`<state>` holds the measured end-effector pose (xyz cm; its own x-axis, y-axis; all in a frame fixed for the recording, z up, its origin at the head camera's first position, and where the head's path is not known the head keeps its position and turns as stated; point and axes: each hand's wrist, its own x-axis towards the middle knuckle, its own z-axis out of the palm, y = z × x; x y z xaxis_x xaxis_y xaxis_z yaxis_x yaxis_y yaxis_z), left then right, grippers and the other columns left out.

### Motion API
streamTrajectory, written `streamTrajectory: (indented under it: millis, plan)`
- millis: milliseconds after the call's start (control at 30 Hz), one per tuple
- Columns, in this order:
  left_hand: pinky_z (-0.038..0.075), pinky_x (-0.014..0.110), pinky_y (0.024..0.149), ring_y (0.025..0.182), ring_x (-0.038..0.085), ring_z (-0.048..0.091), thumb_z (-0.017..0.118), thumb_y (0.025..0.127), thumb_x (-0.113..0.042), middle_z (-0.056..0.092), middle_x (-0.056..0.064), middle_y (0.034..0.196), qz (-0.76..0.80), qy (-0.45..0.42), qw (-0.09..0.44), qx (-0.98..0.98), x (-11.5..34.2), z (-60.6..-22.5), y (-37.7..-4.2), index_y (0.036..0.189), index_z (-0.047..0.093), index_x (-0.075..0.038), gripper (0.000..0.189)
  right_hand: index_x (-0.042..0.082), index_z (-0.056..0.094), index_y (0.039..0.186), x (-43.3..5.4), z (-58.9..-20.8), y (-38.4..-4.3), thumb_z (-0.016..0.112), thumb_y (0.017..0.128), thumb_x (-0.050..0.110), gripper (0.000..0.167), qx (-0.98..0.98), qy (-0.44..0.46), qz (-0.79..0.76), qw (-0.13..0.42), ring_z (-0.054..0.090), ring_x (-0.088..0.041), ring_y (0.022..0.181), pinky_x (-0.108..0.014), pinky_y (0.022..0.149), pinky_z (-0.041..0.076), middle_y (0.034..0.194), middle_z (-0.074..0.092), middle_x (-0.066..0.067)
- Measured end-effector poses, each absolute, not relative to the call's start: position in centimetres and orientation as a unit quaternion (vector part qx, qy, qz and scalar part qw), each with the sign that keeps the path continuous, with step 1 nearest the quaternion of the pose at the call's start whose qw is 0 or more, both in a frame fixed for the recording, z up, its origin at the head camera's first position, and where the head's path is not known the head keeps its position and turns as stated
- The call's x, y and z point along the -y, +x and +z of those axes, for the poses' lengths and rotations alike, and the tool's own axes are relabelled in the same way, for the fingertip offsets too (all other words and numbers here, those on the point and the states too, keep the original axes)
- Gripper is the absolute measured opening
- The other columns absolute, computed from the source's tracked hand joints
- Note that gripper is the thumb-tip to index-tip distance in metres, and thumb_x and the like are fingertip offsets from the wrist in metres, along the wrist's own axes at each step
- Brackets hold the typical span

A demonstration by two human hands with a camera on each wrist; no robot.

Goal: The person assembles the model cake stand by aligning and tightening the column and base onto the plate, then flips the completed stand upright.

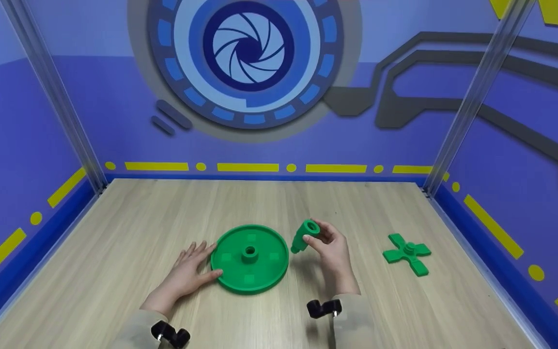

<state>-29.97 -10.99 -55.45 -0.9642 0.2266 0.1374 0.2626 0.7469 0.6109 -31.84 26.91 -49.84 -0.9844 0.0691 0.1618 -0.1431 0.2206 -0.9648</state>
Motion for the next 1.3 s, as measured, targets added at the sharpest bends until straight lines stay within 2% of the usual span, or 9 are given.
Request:
streamTrajectory:
  millis: [100, 267, 400, 600, 833, 1300]
  plan:
    - [0.012, 0.065, 0.129, 0.157, 0.050, 0.019, 0.070, 0.089, -0.062, 0.033, 0.026, 0.165, -0.327, -0.129, 0.027, 0.936, 11.1, -55.5, -30.0, 0.157, 0.044, -0.013, 0.088, 0.010, 0.059, 0.144, -26.1, -49.9, -31.9, 0.076, 0.095, 0.016, 0.052, 0.767, 0.038, 0.635, 0.087, 0.069, -0.004, 0.112, -0.012, 0.097, 0.053, 0.134, 0.067, -0.006]
    - [0.011, 0.064, 0.130, 0.157, 0.049, 0.018, 0.069, 0.089, -0.064, 0.032, 0.025, 0.166, -0.327, -0.127, 0.024, 0.936, 11.0, -55.6, -30.1, 0.158, 0.043, -0.015, 0.088, 0.008, 0.058, 0.145, -24.5, -49.9, -32.0, 0.076, 0.093, 0.010, 0.055, 0.759, 0.056, 0.643, 0.090, 0.069, -0.003, 0.112, -0.014, 0.097, 0.054, 0.139, 0.065, -0.013]
    - [0.011, 0.063, 0.130, 0.158, 0.048, 0.017, 0.069, 0.089, -0.063, 0.032, 0.025, 0.166, -0.326, -0.127, 0.022, 0.937, 11.0, -55.6, -30.1, 0.158, 0.043, -0.016, 0.088, 0.003, 0.061, 0.139, -23.4, -49.8, -32.0, 0.075, 0.093, 0.005, 0.049, 0.751, 0.057, 0.651, 0.094, 0.068, -0.002, 0.112, -0.014, 0.097, 0.055, 0.137, 0.066, -0.017]
    - [0.010, 0.062, 0.130, 0.158, 0.047, 0.017, 0.067, 0.089, -0.066, 0.031, 0.023, 0.166, -0.323, -0.125, 0.021, 0.938, 11.0, -55.6, -30.2, 0.159, 0.042, -0.019, 0.088, 0.004, 0.065, 0.133, -21.7, -49.7, -32.3, 0.077, 0.092, 0.008, 0.043, 0.753, 0.060, 0.649, 0.094, 0.069, -0.006, 0.111, -0.017, 0.095, 0.056, 0.128, 0.070, -0.013]
    - [0.010, 0.063, 0.130, 0.158, 0.048, 0.017, 0.068, 0.089, -0.064, 0.031, 0.024, 0.166, -0.327, -0.127, 0.023, 0.936, 11.0, -55.5, -30.2, 0.158, 0.043, -0.018, 0.087, 0.005, 0.067, 0.132, -19.7, -49.4, -32.9, 0.079, 0.090, 0.008, 0.044, 0.752, 0.088, 0.646, 0.093, 0.068, -0.008, 0.115, -0.019, 0.103, 0.053, 0.129, 0.071, -0.012]
    - [0.011, 0.064, 0.129, 0.157, 0.049, 0.018, 0.068, 0.090, -0.063, 0.032, 0.025, 0.166, -0.323, -0.132, 0.020, 0.937, 11.0, -55.5, -30.2, 0.158, 0.043, -0.016, 0.087, 0.005, 0.068, 0.132, -16.2, -50.1, -33.8, 0.079, 0.090, 0.007, 0.044, 0.743, 0.118, 0.653, 0.085, 0.069, -0.016, 0.113, -0.019, 0.096, 0.056, 0.124, 0.073, -0.013]
